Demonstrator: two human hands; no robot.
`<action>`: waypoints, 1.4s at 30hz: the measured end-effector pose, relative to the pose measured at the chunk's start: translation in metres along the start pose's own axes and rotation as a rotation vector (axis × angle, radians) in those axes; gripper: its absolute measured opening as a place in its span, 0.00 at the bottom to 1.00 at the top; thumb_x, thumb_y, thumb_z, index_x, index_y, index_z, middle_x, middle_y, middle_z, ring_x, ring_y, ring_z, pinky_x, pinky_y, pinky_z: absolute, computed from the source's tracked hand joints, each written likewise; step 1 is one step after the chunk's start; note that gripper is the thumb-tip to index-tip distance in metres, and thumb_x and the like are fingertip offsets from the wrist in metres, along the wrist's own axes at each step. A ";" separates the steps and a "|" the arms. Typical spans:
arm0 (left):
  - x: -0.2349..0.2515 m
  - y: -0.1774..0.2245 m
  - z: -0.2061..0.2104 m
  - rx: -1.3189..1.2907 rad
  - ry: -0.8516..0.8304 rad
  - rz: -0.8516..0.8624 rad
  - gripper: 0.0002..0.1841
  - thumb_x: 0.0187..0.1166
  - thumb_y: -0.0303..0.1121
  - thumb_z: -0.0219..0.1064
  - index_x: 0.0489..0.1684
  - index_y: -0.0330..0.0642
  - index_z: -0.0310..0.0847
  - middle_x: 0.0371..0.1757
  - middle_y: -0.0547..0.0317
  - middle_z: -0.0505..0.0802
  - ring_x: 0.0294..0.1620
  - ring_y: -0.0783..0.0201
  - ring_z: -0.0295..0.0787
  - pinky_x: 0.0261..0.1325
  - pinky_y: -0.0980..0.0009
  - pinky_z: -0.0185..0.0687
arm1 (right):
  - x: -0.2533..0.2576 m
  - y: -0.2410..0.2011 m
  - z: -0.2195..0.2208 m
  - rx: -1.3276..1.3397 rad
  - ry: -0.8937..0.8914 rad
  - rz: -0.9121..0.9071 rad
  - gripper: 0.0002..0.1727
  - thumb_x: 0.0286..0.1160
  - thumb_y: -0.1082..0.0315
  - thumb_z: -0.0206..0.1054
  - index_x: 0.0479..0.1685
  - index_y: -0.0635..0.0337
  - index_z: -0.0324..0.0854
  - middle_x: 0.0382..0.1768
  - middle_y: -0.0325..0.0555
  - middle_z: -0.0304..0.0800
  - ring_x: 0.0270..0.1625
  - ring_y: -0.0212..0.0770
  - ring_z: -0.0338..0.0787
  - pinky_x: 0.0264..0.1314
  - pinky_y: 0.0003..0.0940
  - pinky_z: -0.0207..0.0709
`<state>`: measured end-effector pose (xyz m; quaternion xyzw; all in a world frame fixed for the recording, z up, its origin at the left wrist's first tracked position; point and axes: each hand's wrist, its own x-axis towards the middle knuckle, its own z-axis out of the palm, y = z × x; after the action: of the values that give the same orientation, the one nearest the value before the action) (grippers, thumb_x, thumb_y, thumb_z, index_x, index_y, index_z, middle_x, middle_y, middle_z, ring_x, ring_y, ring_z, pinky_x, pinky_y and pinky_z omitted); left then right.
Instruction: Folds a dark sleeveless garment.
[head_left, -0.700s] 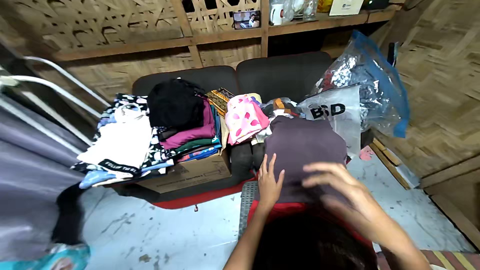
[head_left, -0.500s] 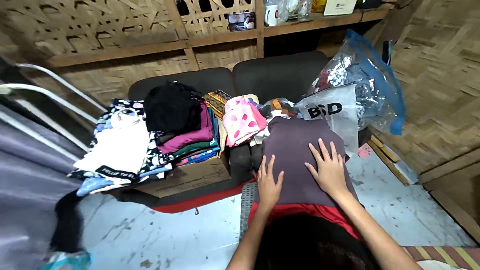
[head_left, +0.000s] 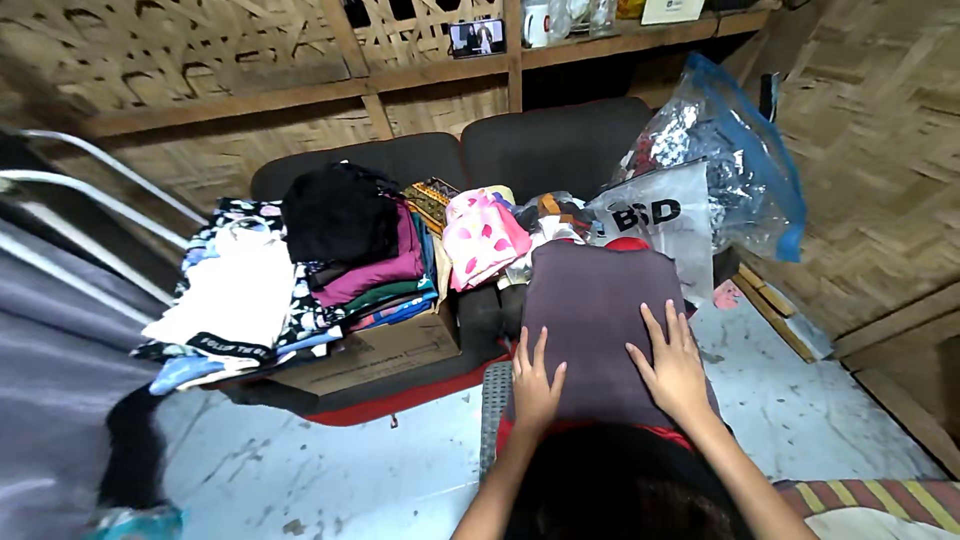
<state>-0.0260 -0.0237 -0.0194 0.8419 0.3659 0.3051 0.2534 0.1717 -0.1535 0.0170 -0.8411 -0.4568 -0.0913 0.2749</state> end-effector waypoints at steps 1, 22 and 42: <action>-0.001 0.000 0.000 0.000 -0.005 -0.001 0.35 0.83 0.49 0.59 0.91 0.49 0.63 0.93 0.39 0.57 0.87 0.36 0.65 0.76 0.45 0.73 | -0.002 0.007 -0.002 0.040 -0.017 -0.020 0.42 0.82 0.36 0.46 0.93 0.48 0.60 0.92 0.63 0.51 0.91 0.72 0.54 0.87 0.68 0.54; 0.128 0.047 0.005 0.107 -0.007 0.122 0.28 0.88 0.50 0.55 0.90 0.69 0.63 0.96 0.50 0.52 0.93 0.37 0.49 0.83 0.34 0.57 | 0.095 0.049 0.005 0.618 -0.181 0.123 0.38 0.91 0.48 0.44 0.96 0.56 0.47 0.94 0.58 0.47 0.95 0.51 0.51 0.94 0.52 0.47; 0.103 0.025 -0.010 -0.262 0.034 -0.168 0.31 0.91 0.45 0.52 0.90 0.39 0.58 0.86 0.31 0.68 0.85 0.35 0.65 0.85 0.43 0.63 | 0.037 0.084 0.004 0.574 -0.098 0.405 0.35 0.91 0.56 0.52 0.88 0.71 0.56 0.84 0.74 0.63 0.87 0.65 0.64 0.89 0.57 0.54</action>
<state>0.0344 0.0422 0.0380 0.7628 0.3962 0.3421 0.3795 0.2611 -0.1612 -0.0028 -0.8065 -0.3004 0.1378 0.4903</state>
